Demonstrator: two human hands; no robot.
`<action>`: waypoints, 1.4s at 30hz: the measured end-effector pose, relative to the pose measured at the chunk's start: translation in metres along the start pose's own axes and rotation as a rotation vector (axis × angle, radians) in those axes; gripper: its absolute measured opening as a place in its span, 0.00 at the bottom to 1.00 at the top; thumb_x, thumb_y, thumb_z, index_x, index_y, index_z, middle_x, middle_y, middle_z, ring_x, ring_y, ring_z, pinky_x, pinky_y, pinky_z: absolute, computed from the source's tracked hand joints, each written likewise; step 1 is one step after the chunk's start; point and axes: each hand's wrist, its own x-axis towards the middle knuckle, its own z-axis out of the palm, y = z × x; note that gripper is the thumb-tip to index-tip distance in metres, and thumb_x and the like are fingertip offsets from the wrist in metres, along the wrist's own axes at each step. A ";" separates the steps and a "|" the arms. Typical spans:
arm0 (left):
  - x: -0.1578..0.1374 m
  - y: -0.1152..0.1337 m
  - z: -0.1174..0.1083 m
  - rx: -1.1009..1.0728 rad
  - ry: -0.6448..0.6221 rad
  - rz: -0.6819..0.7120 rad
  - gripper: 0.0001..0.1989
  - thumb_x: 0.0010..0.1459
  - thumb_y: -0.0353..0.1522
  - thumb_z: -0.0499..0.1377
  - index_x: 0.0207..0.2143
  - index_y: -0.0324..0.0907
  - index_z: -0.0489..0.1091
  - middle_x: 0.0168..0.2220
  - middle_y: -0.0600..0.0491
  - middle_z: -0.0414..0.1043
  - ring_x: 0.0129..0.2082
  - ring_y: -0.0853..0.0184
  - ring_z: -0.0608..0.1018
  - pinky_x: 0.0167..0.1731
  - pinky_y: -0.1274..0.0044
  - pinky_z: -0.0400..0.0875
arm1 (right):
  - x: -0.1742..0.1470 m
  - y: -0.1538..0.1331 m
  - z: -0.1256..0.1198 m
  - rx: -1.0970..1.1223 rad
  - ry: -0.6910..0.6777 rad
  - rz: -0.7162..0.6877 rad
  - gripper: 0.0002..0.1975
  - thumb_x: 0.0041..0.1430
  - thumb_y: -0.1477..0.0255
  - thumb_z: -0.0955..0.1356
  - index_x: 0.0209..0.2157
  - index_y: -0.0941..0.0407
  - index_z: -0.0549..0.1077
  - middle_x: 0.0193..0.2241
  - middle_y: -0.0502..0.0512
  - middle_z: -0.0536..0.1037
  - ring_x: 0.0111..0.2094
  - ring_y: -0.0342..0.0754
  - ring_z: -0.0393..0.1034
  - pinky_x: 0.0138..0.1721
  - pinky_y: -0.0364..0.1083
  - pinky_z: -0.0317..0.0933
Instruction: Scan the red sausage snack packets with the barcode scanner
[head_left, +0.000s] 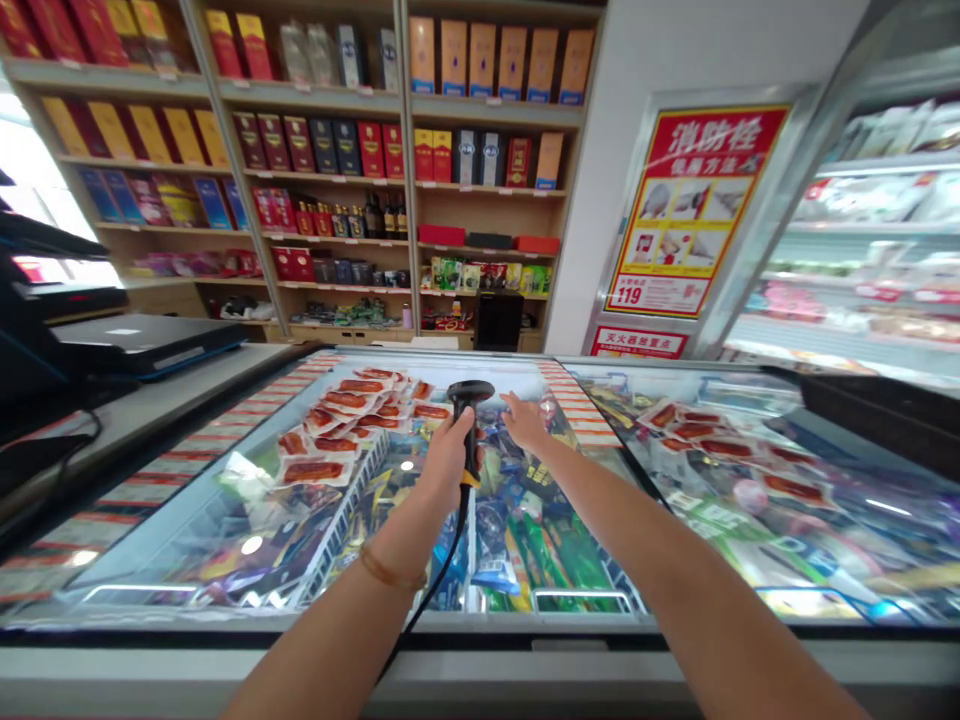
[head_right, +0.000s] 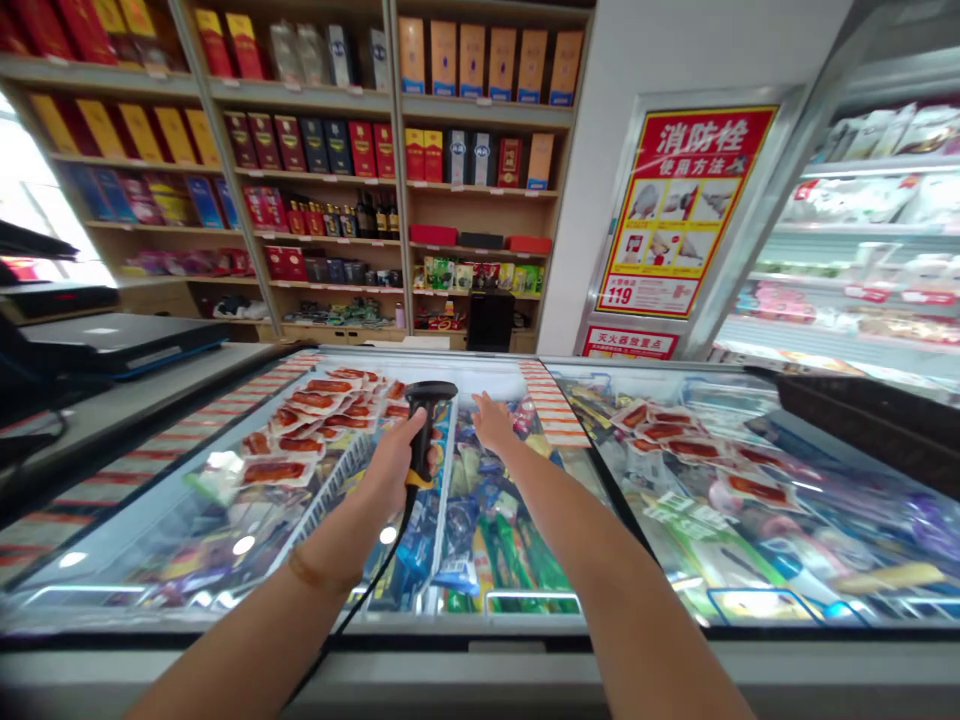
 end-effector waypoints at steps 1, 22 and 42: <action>0.000 -0.007 0.008 0.003 -0.006 -0.013 0.22 0.47 0.47 0.66 0.32 0.41 0.64 0.23 0.57 0.69 0.13 0.75 0.67 0.14 0.80 0.59 | -0.007 0.021 -0.009 -0.031 0.020 0.031 0.25 0.67 0.68 0.58 0.64 0.49 0.62 0.66 0.55 0.62 0.61 0.59 0.59 0.58 0.58 0.55; -0.005 -0.079 0.030 0.123 -0.235 0.005 0.25 0.45 0.50 0.67 0.31 0.41 0.64 0.26 0.58 0.69 0.14 0.76 0.67 0.14 0.81 0.59 | -0.061 0.237 -0.101 -0.367 0.293 0.237 0.06 0.59 0.73 0.68 0.29 0.58 0.76 0.36 0.70 0.77 0.52 0.66 0.65 0.53 0.65 0.50; -0.010 -0.075 0.025 0.128 -0.206 0.031 0.26 0.45 0.52 0.66 0.33 0.41 0.63 0.26 0.58 0.68 0.14 0.76 0.67 0.14 0.81 0.59 | -0.052 0.087 -0.040 0.155 0.317 -0.120 0.17 0.61 0.66 0.66 0.50 0.56 0.75 0.51 0.61 0.75 0.54 0.56 0.66 0.57 0.52 0.57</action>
